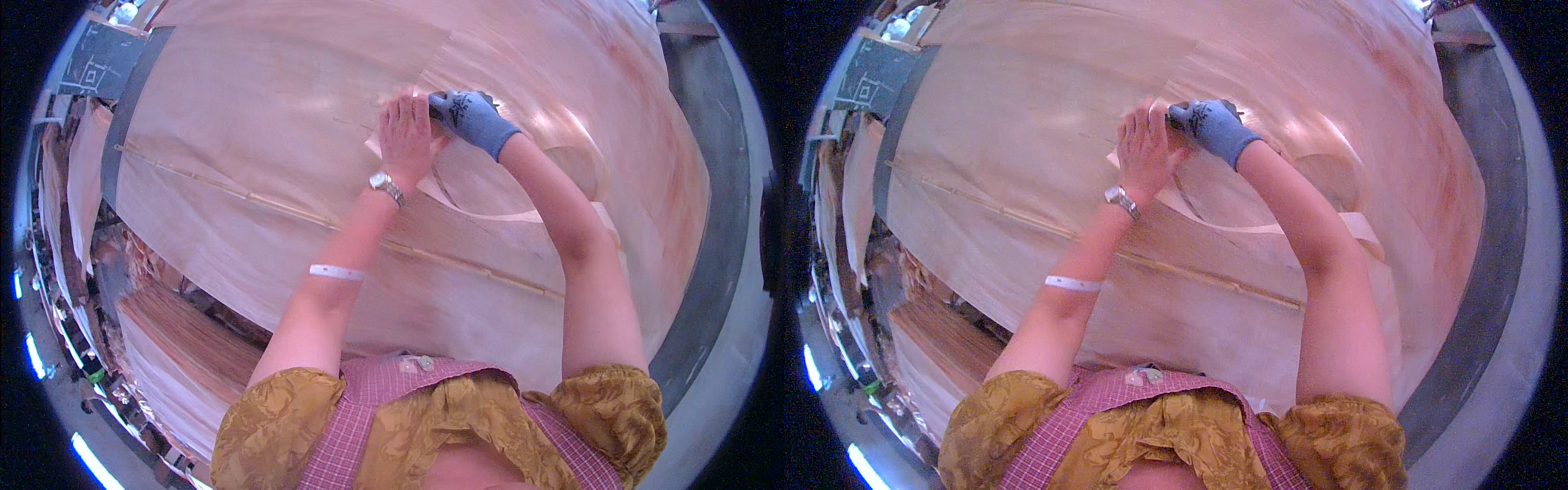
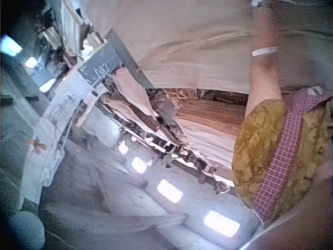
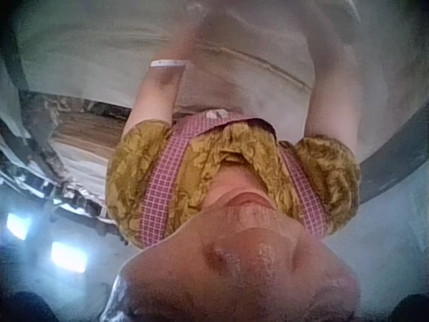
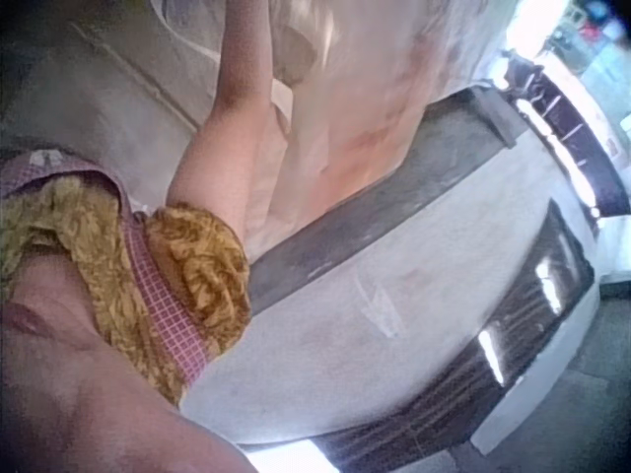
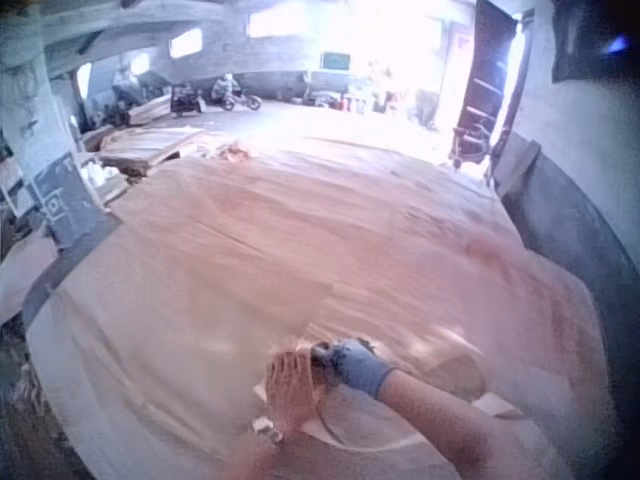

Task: The person lifts a large sheet of wood veneer onto a table. They use a knife to cut out a knot or defect, remove the waste piece by hand, and then apply several strips of tape over the repair site to secure it.

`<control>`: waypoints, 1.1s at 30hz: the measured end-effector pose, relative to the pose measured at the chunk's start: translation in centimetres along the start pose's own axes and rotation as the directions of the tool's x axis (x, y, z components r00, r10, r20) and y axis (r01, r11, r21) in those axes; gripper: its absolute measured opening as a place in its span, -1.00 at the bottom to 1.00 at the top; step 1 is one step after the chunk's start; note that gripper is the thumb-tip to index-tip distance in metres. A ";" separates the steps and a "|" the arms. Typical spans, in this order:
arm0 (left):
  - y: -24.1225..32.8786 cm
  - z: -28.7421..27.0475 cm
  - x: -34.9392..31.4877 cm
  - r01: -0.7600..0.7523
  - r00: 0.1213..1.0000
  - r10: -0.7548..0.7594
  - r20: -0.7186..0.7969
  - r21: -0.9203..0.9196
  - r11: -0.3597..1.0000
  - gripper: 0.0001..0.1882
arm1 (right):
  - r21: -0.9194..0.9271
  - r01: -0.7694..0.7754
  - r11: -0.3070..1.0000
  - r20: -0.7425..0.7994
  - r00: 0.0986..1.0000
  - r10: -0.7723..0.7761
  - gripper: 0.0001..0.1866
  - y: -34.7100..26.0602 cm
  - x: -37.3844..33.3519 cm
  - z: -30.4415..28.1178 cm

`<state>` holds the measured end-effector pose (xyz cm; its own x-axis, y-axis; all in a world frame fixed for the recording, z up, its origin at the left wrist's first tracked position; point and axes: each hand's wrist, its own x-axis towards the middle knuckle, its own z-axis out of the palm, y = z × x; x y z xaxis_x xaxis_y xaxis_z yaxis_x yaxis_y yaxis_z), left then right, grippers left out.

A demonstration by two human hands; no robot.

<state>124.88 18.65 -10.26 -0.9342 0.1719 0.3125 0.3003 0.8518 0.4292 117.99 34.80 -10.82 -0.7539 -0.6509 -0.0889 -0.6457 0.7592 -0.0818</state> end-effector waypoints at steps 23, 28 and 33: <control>8.6 2.6 -3.3 -0.085 0.864 0.031 0.503 0.084 0.993 -0.20 | 0.003 -0.642 0.767 0.137 0.760 0.636 -0.75 -2.5 -17.5 1.6; 8.3 2.8 -3.0 -0.080 0.839 0.016 0.544 0.095 0.992 -0.20 | -0.036 -0.649 0.760 0.223 0.736 0.639 -0.71 -3.4 -21.7 0.7; 9.3 2.2 -2.8 -0.074 0.806 -0.001 0.592 0.103 0.992 -0.17 | -0.143 -0.694 0.706 0.284 0.654 0.701 -0.65 -6.8 -28.0 0.2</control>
<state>129.89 27.14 -9.01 -0.8671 0.4303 -0.2508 0.3472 0.8833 0.3151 143.52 47.84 -7.99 -0.9116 0.1047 -0.3975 0.0501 0.9881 0.1454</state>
